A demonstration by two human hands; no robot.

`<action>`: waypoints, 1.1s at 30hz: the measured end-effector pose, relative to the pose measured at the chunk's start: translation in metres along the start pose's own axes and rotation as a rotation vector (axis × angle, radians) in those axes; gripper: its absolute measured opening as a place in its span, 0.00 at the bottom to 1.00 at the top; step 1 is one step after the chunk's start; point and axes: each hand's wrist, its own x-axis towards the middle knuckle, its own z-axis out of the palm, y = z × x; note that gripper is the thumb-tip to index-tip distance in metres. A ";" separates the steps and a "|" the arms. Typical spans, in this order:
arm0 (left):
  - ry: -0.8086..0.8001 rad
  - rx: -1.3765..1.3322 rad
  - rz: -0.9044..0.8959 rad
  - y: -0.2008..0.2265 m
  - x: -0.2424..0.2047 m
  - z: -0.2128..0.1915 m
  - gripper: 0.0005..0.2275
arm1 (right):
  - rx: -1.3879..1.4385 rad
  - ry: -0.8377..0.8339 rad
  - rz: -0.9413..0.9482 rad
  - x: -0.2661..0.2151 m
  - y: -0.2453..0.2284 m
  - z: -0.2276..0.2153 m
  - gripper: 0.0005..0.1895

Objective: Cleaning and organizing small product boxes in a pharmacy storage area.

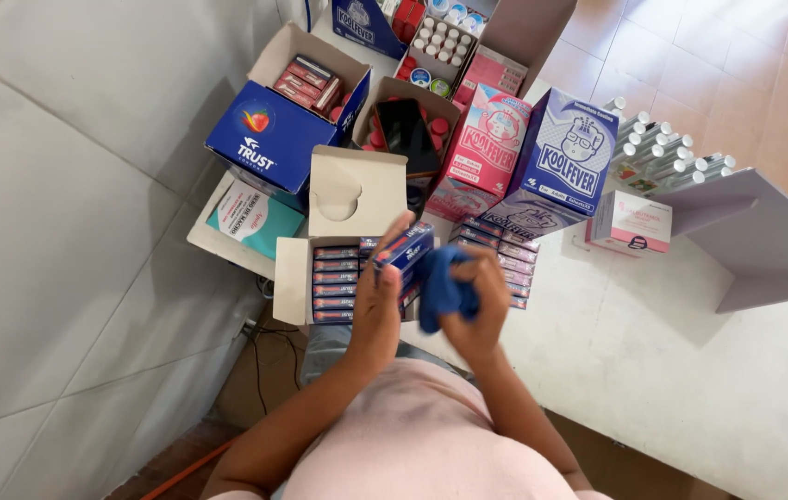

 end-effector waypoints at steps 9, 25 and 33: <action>0.056 -0.074 -0.174 0.031 0.023 0.014 0.20 | 0.159 0.131 0.067 0.004 0.006 -0.015 0.11; 0.010 0.011 -0.179 0.020 0.024 0.002 0.17 | 0.337 0.357 0.099 -0.007 0.022 -0.025 0.14; -0.182 0.340 -0.090 0.010 0.012 -0.002 0.21 | 0.193 0.338 0.138 0.012 0.016 -0.033 0.11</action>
